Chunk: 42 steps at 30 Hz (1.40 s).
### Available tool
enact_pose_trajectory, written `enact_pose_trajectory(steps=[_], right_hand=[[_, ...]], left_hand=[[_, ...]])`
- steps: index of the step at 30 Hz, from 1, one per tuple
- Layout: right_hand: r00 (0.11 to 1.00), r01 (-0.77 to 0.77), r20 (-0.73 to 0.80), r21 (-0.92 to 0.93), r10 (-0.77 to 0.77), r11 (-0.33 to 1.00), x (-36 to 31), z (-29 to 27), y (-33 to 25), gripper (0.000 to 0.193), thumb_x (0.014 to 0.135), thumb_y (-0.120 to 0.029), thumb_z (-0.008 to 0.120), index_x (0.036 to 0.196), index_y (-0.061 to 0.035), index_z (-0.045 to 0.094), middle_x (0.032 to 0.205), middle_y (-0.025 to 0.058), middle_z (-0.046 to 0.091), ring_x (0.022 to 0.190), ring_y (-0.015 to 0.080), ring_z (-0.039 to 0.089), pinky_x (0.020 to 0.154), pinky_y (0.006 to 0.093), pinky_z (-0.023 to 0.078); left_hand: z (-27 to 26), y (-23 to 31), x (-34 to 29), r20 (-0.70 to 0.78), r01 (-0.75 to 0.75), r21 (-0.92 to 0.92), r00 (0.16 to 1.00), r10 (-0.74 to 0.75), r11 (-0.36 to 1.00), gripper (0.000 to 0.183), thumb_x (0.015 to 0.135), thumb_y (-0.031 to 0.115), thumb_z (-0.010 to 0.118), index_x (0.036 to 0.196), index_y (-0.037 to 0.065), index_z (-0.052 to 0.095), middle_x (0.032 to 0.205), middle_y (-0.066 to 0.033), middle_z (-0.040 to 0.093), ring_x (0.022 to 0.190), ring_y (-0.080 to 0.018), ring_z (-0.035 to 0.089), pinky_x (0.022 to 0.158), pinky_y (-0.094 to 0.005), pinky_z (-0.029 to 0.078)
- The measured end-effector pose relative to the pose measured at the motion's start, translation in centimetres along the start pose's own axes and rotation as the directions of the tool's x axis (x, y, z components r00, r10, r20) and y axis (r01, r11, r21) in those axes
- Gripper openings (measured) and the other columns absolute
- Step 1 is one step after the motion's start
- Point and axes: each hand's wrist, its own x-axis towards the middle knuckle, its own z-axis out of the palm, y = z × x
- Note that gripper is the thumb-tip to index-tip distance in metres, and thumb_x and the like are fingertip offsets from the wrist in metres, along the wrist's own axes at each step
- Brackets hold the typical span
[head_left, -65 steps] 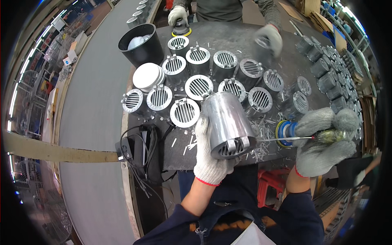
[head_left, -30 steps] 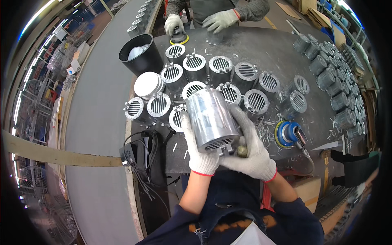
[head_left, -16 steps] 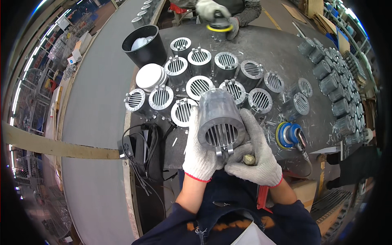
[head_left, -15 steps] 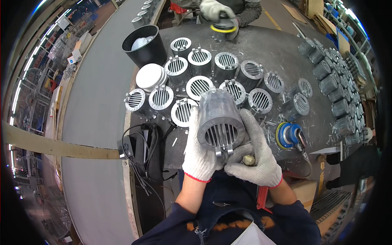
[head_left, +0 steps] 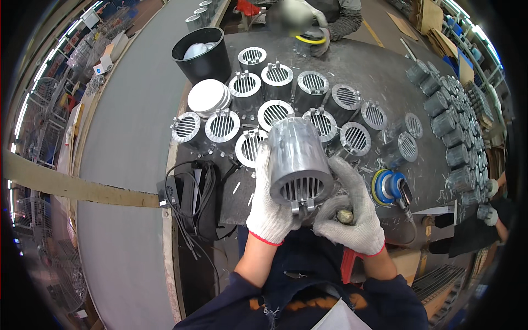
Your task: The person cleans metal cylindrical parts by scraping their slots and edges with a hand tool, placing the finished parts onto the table.
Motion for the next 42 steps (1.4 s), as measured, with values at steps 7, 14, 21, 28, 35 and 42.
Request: enact_pose_trajectory(steps=[7,14,21,28,35,42], right_hand=[[0.991,-0.128,-0.047,-0.052,0.125,0.990,-0.4,0.0,0.5,0.117,0.066,-0.007,0.096,0.163,0.0017,0.032,0.155,0.0157,0.050,0.110,0.0196,0.069,0.095,0.0372,0.058],[0.971,0.058,-0.225,-0.089,-0.077,0.994,1.0,1.2,2.4,0.120,0.066,-0.022,0.099,0.158,0.0012,0.026,0.152,0.0209,0.045,0.140,0.0285,0.052,0.112,0.0436,0.046],[0.915,0.116,-0.393,0.038,-0.092,0.993,6.5,-4.5,1.3,0.088,0.077,-0.024,0.086,0.149,-0.0043,0.040,0.140,0.0164,0.057,0.126,0.0264,0.059,0.108,0.0433,0.050],[0.845,-0.351,-0.491,-0.808,-0.212,0.473,17.5,-17.2,-2.9,0.087,0.080,-0.054,0.083,0.149,-0.0122,0.050,0.128,0.0244,0.073,0.120,0.0445,0.070,0.104,0.0488,0.053],[0.839,-0.475,-0.435,-0.878,0.326,0.050,20.3,-21.5,2.8,0.089,0.080,-0.067,0.073,0.148,-0.0108,0.057,0.137,0.0236,0.069,0.128,0.0405,0.067,0.107,0.0482,0.054],[0.897,-0.326,-0.441,-0.667,-0.002,0.670,14.7,-20.1,0.8,0.057,0.098,-0.052,0.065,0.133,-0.0078,0.067,0.125,0.0200,0.074,0.114,0.0339,0.071,0.094,0.0480,0.057]], left_hand=[[1.7,-0.6,-1.3,0.071,-0.291,0.484,0.953,0.295,0.825,0.075,0.106,0.061,0.055,0.159,0.010,0.042,0.146,-0.0150,0.061,0.130,-0.0315,0.063,0.112,-0.0500,0.052],[1.4,-3.4,-1.4,-0.095,-0.126,0.556,0.973,0.213,0.822,0.081,0.108,0.057,0.054,0.166,0.008,0.024,0.160,-0.0107,0.044,0.142,-0.0244,0.050,0.119,-0.0430,0.044],[-0.7,-4.9,1.2,0.334,-0.365,0.554,0.921,0.202,0.748,0.077,0.105,0.040,0.065,0.156,-0.005,0.029,0.143,-0.0215,0.054,0.136,-0.0311,0.055,0.116,-0.0434,0.045],[-6.6,-7.8,1.2,0.098,0.016,0.634,0.990,-0.101,0.774,0.061,0.107,0.030,0.064,0.152,-0.001,0.036,0.121,-0.0189,0.068,0.091,-0.0206,0.072,0.077,-0.0321,0.061],[-9.7,-9.2,1.5,0.093,0.058,0.682,0.982,-0.164,0.729,0.059,0.109,0.028,0.061,0.153,-0.002,0.036,0.112,-0.0189,0.066,0.086,-0.0233,0.073,0.076,-0.0363,0.065],[-8.1,-7.7,1.6,0.084,0.079,0.611,0.983,-0.163,0.788,0.058,0.107,0.022,0.063,0.153,-0.004,0.038,0.128,-0.0217,0.064,0.106,-0.0282,0.072,0.091,-0.0393,0.061]])
